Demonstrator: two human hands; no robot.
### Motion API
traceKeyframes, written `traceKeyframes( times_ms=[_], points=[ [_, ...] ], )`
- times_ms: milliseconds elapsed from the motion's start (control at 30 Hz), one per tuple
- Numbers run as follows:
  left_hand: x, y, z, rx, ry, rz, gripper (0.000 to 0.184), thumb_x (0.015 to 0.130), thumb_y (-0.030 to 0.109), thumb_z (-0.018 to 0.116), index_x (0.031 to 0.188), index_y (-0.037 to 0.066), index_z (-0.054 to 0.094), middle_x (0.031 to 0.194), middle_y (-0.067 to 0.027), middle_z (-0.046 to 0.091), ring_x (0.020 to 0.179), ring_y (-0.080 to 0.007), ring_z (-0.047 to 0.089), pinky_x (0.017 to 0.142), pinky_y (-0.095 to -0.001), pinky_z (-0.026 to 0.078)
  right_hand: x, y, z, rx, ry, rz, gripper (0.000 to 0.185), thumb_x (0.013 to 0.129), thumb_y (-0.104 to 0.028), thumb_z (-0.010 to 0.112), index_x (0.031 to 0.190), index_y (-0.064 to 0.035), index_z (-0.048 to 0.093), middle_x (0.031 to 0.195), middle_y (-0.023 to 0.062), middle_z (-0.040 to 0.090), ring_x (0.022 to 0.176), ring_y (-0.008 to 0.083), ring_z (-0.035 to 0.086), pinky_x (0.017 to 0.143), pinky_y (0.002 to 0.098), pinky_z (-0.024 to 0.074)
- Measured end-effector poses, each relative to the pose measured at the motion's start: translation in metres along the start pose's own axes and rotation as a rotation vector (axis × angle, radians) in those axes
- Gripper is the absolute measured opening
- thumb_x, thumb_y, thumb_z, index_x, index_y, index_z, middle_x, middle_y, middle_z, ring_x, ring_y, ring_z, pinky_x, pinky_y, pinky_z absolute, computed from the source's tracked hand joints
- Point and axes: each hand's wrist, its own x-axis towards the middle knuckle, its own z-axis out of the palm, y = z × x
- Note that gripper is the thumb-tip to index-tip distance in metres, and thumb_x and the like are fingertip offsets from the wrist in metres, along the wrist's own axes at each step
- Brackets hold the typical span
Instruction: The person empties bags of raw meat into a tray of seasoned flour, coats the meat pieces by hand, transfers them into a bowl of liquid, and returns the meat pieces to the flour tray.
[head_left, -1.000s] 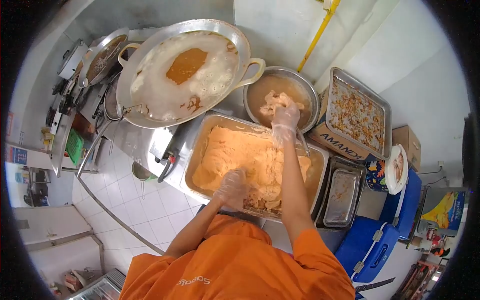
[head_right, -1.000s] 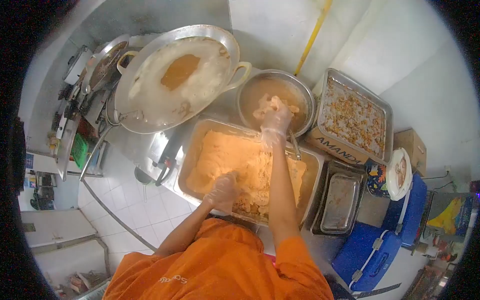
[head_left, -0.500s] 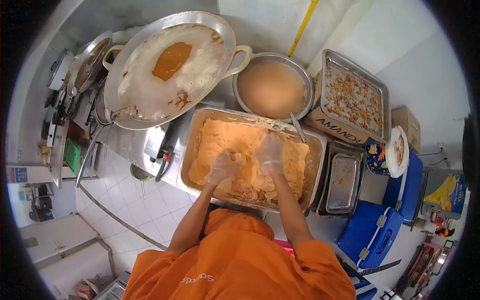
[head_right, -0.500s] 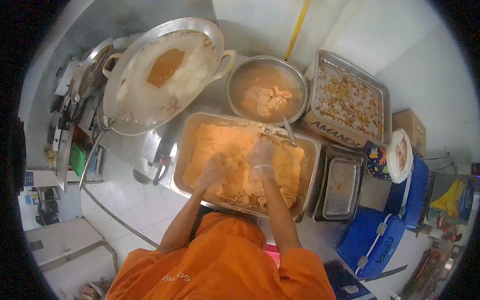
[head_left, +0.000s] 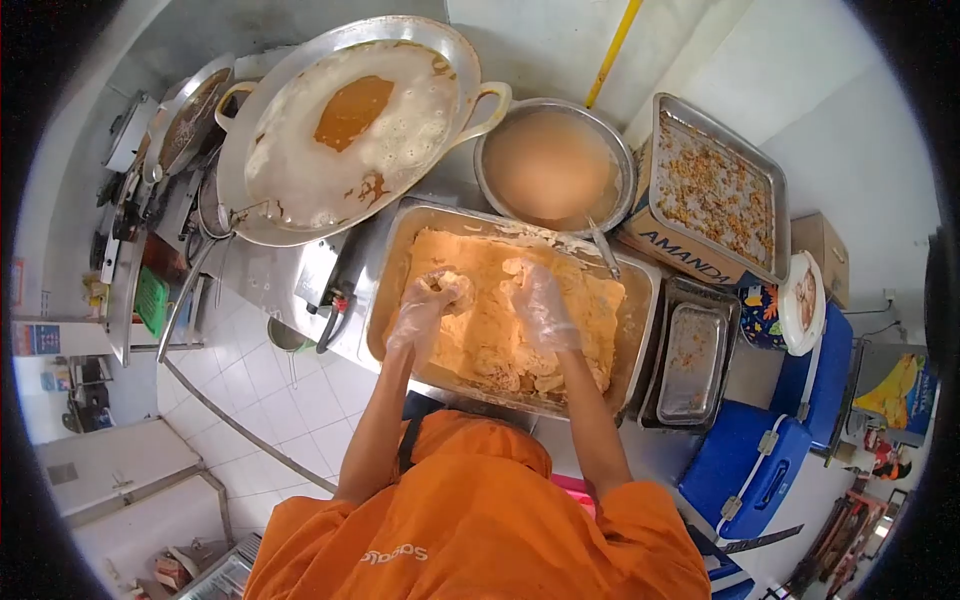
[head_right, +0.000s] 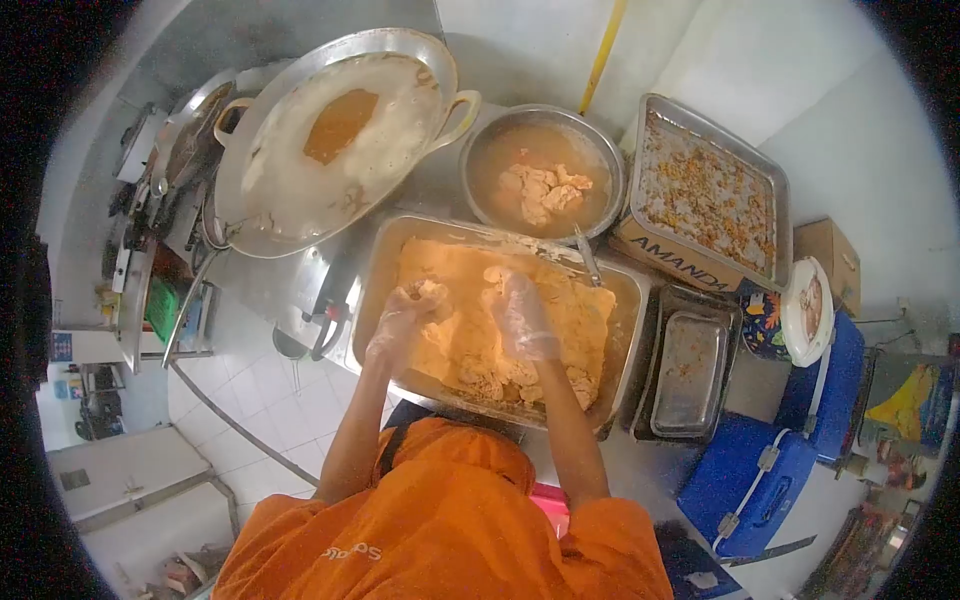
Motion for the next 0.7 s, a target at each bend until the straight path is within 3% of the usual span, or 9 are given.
traceKeyframes(
  times_ms=[67, 133, 200, 333, 400, 467, 533, 633, 700],
  points=[
    [-0.007, 0.012, 0.016, 0.039, 0.022, 0.012, 0.028, 0.096, 0.005, 0.067, 0.122, -0.006, 0.065, 0.105, -0.0085, 0.072, 0.09, -0.0172, 0.07, 0.082, -0.0317, 0.059, -0.002, 0.017, 0.008, 0.054, 0.016, -0.001, 0.029, 0.092, -0.013, 0.065, 0.118, -0.0013, 0.066, 0.093, 0.0199, 0.065, 0.088, 0.0299, 0.065, 0.08, 0.0449, 0.0507],
    [-0.004, 0.011, 0.022, 0.235, 0.011, 0.035, 0.031, 0.094, 0.009, 0.07, 0.121, -0.004, 0.067, 0.099, -0.0066, 0.072, 0.085, -0.0154, 0.069, 0.078, -0.0316, 0.057, -0.001, 0.032, 0.014, -0.178, -0.037, -0.036, 0.024, 0.093, -0.02, 0.065, 0.109, -0.003, 0.068, 0.091, 0.0182, 0.066, 0.086, 0.031, 0.064, 0.077, 0.0452, 0.0505],
    [0.004, 0.001, 0.018, 0.59, -0.035, 0.078, 0.034, 0.091, 0.014, 0.074, 0.12, -0.003, 0.068, 0.092, -0.0053, 0.073, 0.08, -0.0142, 0.067, 0.074, -0.0324, 0.055, 0.002, 0.038, 0.018, -0.693, -0.158, -0.107, 0.028, 0.095, -0.032, 0.065, 0.093, -0.0044, 0.069, 0.088, 0.0139, 0.068, 0.084, 0.0329, 0.063, 0.075, 0.0444, 0.0505],
    [0.017, -0.012, 0.017, 0.812, 0.04, -0.004, 0.045, 0.085, 0.026, 0.079, 0.12, -0.001, 0.069, 0.084, -0.0067, 0.072, 0.074, -0.0151, 0.064, 0.072, -0.035, 0.052, 0.007, 0.042, 0.04, -0.952, -0.029, -0.34, 0.027, 0.092, -0.032, 0.066, 0.094, -0.0063, 0.071, 0.087, 0.0153, 0.068, 0.08, 0.0347, 0.065, 0.072, 0.047, 0.0524],
    [0.011, -0.019, 0.014, 0.697, 0.076, 0.013, 0.05, 0.084, 0.031, 0.079, 0.121, -0.001, 0.069, 0.085, -0.0081, 0.072, 0.076, -0.0169, 0.065, 0.074, -0.0353, 0.053, 0.013, 0.098, 0.075, -0.906, 0.016, -0.199, 0.022, 0.089, -0.026, 0.068, 0.099, -0.0073, 0.072, 0.089, 0.0167, 0.068, 0.079, 0.0362, 0.066, 0.071, 0.0483, 0.053],
    [0.0, -0.016, 0.018, 0.788, 0.138, 0.085, 0.053, 0.084, 0.03, 0.08, 0.124, -0.001, 0.068, 0.09, -0.0089, 0.073, 0.081, -0.0181, 0.068, 0.078, -0.0338, 0.054, 0.019, 0.118, 0.077, -0.602, 0.175, -0.044, 0.02, 0.095, -0.017, 0.06, 0.108, -0.0106, 0.073, 0.078, 0.0061, 0.065, 0.069, 0.0266, 0.061, 0.062, 0.0436, 0.0497],
    [-0.002, -0.006, 0.023, 0.855, 0.169, 0.15, 0.057, 0.084, 0.03, 0.08, 0.128, -0.002, 0.065, 0.094, -0.0097, 0.074, 0.087, -0.0193, 0.069, 0.082, -0.0329, 0.055, 0.024, 0.103, 0.061, -0.429, 0.163, -0.04, 0.026, 0.094, -0.011, 0.06, 0.116, -0.0112, 0.073, 0.076, 0.0055, 0.063, 0.068, 0.0253, 0.061, 0.062, 0.0422, 0.0502],
    [-0.009, 0.008, 0.04, 0.813, 0.086, 0.224, 0.062, 0.085, 0.03, 0.08, 0.135, -0.002, 0.06, 0.1, -0.0109, 0.074, 0.092, -0.02, 0.07, 0.085, -0.034, 0.055, 0.007, 0.024, 0.013, -0.217, -0.071, -0.149, 0.036, 0.087, -0.007, 0.068, 0.123, -0.0079, 0.07, 0.082, 0.0137, 0.063, 0.073, 0.0297, 0.062, 0.068, 0.0432, 0.0533],
    [-0.017, 0.018, 0.06, 0.625, -0.035, 0.296, 0.062, 0.087, 0.029, 0.077, 0.138, 0.0, 0.059, 0.101, -0.0118, 0.074, 0.09, -0.0186, 0.071, 0.083, -0.0367, 0.056, 0.003, 0.014, 0.003, 0.142, -0.177, -0.015, 0.036, 0.086, -0.005, 0.069, 0.122, -0.0058, 0.069, 0.08, 0.0115, 0.061, 0.069, 0.0255, 0.059, 0.065, 0.0418, 0.0512]
  ],
)
